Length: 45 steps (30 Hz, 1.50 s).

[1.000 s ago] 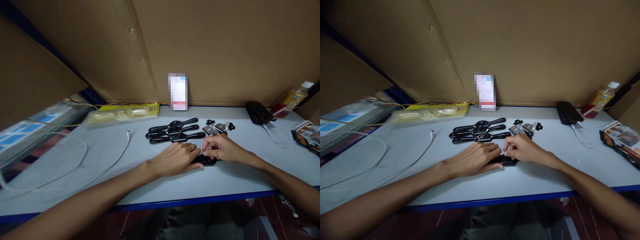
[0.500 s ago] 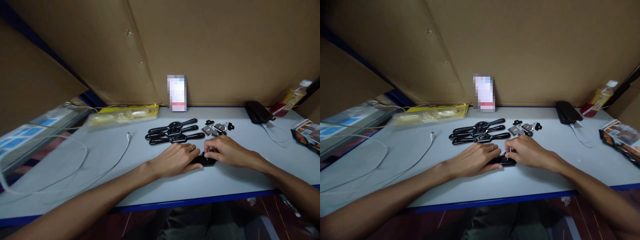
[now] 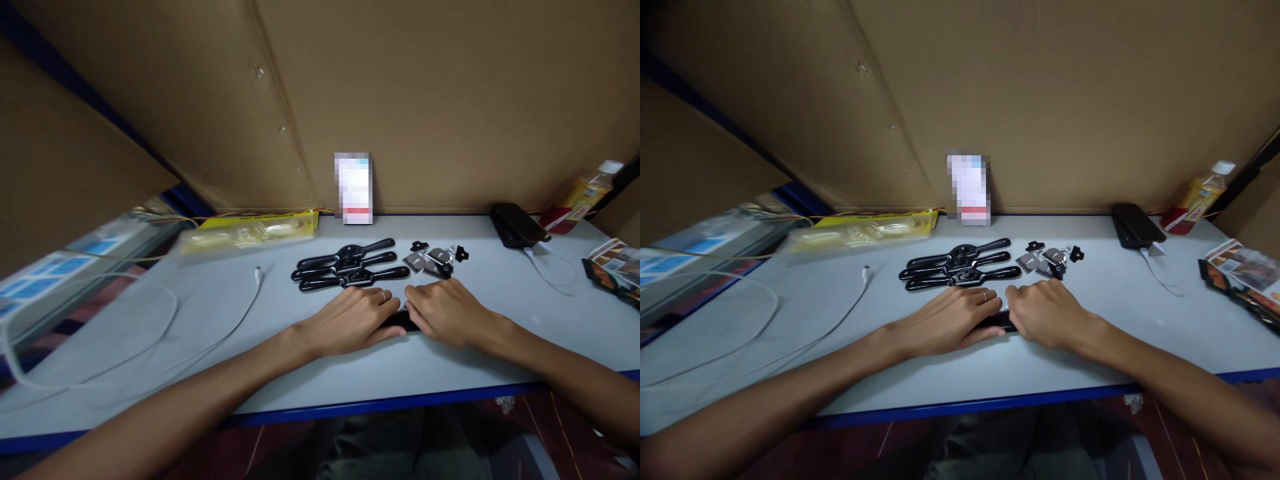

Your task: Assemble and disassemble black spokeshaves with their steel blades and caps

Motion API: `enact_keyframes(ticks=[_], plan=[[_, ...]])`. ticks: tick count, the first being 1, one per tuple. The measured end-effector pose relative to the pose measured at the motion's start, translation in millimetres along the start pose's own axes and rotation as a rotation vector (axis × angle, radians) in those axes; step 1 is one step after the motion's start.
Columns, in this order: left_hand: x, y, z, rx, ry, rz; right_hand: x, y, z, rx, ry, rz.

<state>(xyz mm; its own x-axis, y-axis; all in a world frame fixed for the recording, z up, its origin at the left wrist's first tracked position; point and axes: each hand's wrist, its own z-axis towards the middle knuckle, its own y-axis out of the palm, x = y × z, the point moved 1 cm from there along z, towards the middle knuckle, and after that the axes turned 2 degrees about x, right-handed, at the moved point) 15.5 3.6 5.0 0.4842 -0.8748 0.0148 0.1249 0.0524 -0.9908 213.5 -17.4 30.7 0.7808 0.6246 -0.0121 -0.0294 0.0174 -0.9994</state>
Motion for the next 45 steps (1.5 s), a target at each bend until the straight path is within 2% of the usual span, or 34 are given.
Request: enact_keyframes(ticks=[3, 5, 9, 12, 14, 18, 22, 27, 31, 33, 38, 43, 45], plan=[[-1, 1, 0, 0.005, 0.001, -0.003, 0, -1, -1, 0.019, -0.022, -0.026], [-1, 1, 0, 0.005, 0.001, -0.004, 4, -4, -1, 0.079, -0.014, 0.014], [-1, 0, 0, 0.008, 0.008, -0.003, 15, -13, -2, 0.224, -0.019, 0.283], [-1, 2, 0, 0.018, 0.006, -0.030, 14, -13, -2, 0.168, -0.094, 0.491], [-2, 3, -1, 0.025, 0.007, -0.047, 12, -9, -1, 0.131, -0.107, 0.528], [-2, 3, -1, 0.008, 0.003, -0.025, 10, -3, 3, 0.113, -0.005, 0.523], [0, 0, 0, -0.015, -0.007, -0.017, 12, -9, 3, 0.059, 0.054, 0.496], [0, 0, 0, -0.001, 0.005, -0.018, 13, -23, -5, -0.014, 0.002, 0.348], [0, 0, 1, 0.000, 0.002, -0.017, 11, -26, -8, -0.080, -0.128, 0.448], [0, 0, 1, -0.002, -0.004, -0.021, 10, -25, -8, -0.065, -0.144, 0.439], [0, 0, 0, -0.010, -0.001, -0.014, 11, -23, -7, 0.000, -0.067, 0.279], [-1, 1, 0, -0.003, -0.001, -0.026, 9, -23, -8, -0.027, -0.173, 0.418], [-1, 1, 0, 0.002, -0.005, -0.025, 9, -23, -8, -0.008, -0.167, 0.415]])
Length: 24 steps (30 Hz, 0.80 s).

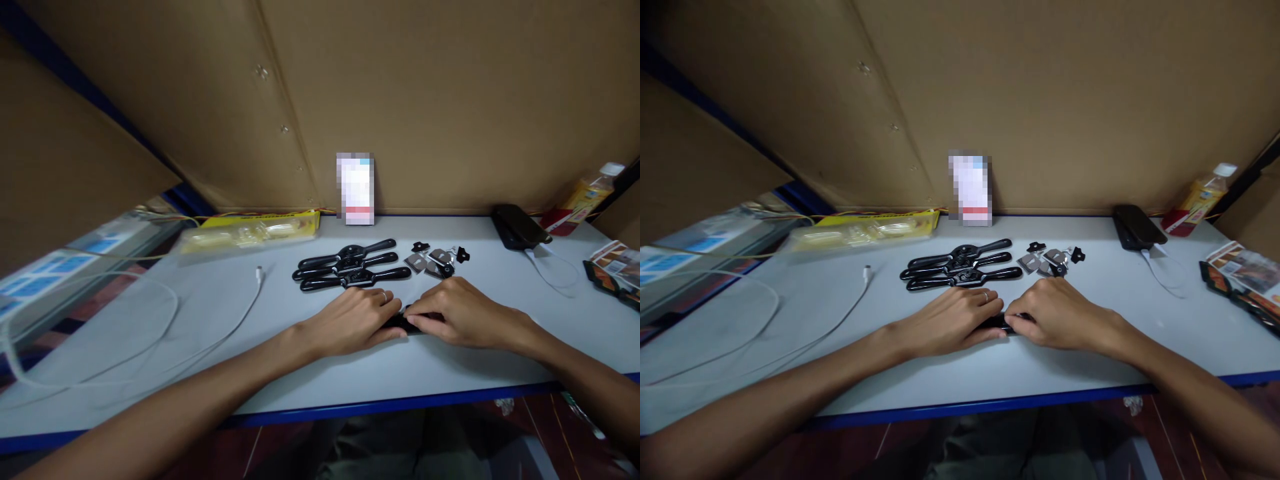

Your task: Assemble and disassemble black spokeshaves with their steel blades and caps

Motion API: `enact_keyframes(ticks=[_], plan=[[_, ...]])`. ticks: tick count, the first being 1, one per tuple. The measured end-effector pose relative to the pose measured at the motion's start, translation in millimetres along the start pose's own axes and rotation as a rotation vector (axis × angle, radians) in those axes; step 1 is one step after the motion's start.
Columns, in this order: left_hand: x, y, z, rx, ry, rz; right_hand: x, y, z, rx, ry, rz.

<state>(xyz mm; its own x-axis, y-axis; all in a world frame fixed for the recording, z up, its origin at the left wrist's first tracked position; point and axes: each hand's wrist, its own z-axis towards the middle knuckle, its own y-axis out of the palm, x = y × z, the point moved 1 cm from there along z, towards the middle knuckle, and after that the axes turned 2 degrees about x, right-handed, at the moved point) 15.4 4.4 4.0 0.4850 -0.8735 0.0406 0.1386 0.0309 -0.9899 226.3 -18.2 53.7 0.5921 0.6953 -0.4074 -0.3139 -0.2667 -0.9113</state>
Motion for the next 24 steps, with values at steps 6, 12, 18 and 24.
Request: enact_keyframes(ticks=[6, 12, 18, 24], plan=[[0, -1, 1, -0.014, 0.007, 0.006, 2, 0, 2, 0.019, 0.090, -0.103], [0, -1, 1, -0.014, -0.004, -0.003, 0, 2, -1, -0.006, -0.004, 0.028], [0, 1, 0, -0.023, 0.001, 0.003, 9, -4, 3, 0.098, 0.050, -0.024], [2, -3, 2, -0.034, -0.006, 0.002, -26, -5, -21, 0.109, -0.035, 0.270]])
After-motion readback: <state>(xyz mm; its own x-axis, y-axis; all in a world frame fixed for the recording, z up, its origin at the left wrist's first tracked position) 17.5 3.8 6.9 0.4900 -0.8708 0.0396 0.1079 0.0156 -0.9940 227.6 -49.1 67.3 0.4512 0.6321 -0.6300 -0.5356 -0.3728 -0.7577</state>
